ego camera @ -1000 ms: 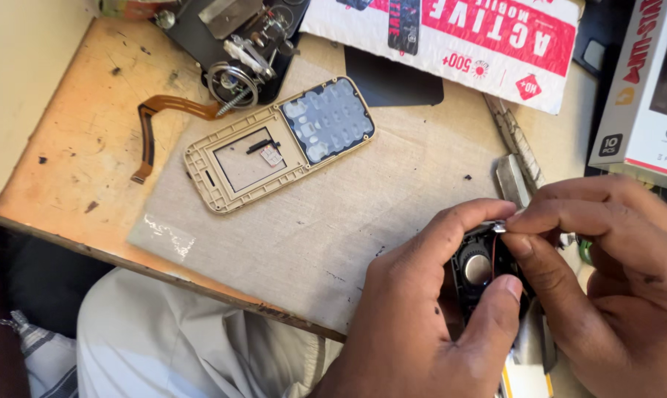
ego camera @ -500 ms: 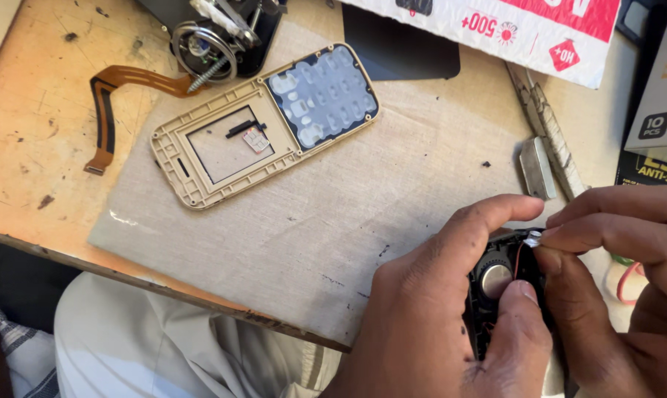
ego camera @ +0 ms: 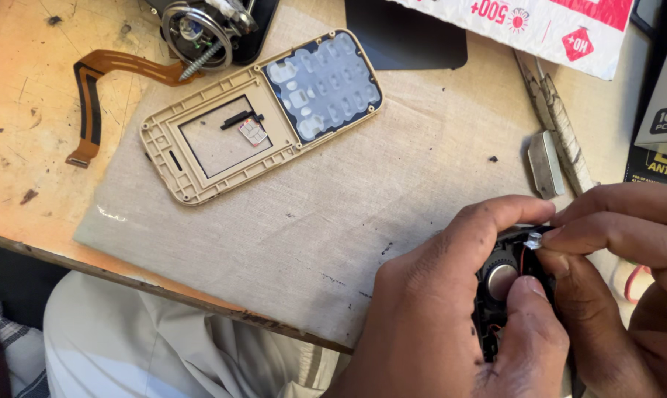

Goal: The person disassembles a feature phone, removing the back cover, battery and internal board, then works on the components on their lap and reassembles the phone, seating the board and screen back into the housing on the workbench.

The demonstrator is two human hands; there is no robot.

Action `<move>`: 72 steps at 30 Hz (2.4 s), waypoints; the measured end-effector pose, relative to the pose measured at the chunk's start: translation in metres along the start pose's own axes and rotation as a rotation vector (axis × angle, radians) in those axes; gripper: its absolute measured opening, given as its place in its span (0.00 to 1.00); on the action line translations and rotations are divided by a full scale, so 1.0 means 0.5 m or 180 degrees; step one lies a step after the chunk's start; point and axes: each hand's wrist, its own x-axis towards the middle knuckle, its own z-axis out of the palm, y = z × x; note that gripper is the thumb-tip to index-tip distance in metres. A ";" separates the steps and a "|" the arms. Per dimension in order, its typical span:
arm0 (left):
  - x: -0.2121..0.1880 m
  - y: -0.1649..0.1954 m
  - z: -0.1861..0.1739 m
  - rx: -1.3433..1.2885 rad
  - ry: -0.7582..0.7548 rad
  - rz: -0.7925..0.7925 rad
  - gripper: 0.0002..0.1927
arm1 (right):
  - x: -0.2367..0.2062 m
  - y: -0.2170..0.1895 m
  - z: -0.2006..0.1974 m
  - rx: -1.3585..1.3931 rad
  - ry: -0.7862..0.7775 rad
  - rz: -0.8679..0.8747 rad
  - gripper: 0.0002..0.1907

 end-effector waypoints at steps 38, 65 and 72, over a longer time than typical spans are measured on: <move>0.010 -0.026 0.012 0.0243 0.0159 0.0368 0.22 | 0.014 -0.004 0.013 -0.0225 0.0032 0.0098 0.08; 0.017 -0.036 0.019 0.0334 -0.0127 -0.0246 0.18 | 0.007 0.033 -0.015 -0.0219 -0.0182 0.0330 0.09; 0.015 -0.034 0.020 0.0220 -0.0139 -0.0405 0.19 | 0.007 0.060 -0.029 -0.0065 -0.0331 -0.0030 0.12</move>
